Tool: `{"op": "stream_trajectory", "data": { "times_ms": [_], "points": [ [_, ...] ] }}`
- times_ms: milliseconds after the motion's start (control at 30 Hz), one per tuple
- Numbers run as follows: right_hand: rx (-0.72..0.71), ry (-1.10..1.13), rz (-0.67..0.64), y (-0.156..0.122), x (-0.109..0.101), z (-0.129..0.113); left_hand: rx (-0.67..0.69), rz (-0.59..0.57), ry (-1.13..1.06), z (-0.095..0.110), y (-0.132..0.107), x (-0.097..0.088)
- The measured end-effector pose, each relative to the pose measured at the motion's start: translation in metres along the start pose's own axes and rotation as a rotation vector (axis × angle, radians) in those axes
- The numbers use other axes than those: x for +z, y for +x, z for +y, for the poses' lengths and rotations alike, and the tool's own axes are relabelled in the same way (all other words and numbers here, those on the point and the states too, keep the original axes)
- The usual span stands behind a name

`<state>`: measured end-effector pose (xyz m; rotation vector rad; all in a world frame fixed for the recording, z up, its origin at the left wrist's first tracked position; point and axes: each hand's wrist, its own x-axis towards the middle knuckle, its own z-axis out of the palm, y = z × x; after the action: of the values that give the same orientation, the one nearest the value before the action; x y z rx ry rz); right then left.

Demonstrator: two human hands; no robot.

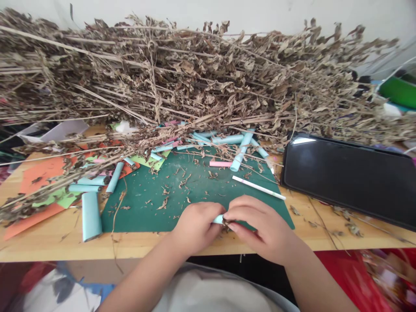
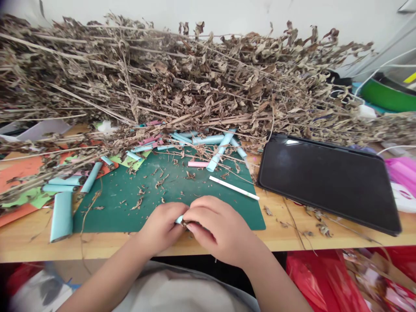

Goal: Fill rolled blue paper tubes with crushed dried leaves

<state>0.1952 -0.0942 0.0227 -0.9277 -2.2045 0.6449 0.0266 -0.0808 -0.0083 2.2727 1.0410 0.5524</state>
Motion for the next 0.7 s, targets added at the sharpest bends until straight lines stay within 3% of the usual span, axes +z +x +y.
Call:
{"op": "stream_trajectory", "data": {
  "times_ms": [133, 300, 500, 700],
  "points": [
    [0.105, 0.119, 0.105, -0.001, 0.0066, 0.0029, -0.008, -0.027, 0.003, -0.001, 0.0005, 0.0001],
    [0.085, 0.08, 0.18, 0.0008, 0.0097, 0.0022, -0.028, -0.017, 0.07, -0.0008, 0.0004, 0.0001],
    [0.012, -0.071, 0.146, 0.0002, 0.0107, -0.0008, -0.054, -0.008, 0.096, 0.0008, 0.0005, 0.0002],
    [-0.075, -0.1, 0.086, -0.001, 0.0099, 0.0021, -0.153, 0.027, -0.021, 0.0037, 0.0015, -0.0015]
  ]
}}
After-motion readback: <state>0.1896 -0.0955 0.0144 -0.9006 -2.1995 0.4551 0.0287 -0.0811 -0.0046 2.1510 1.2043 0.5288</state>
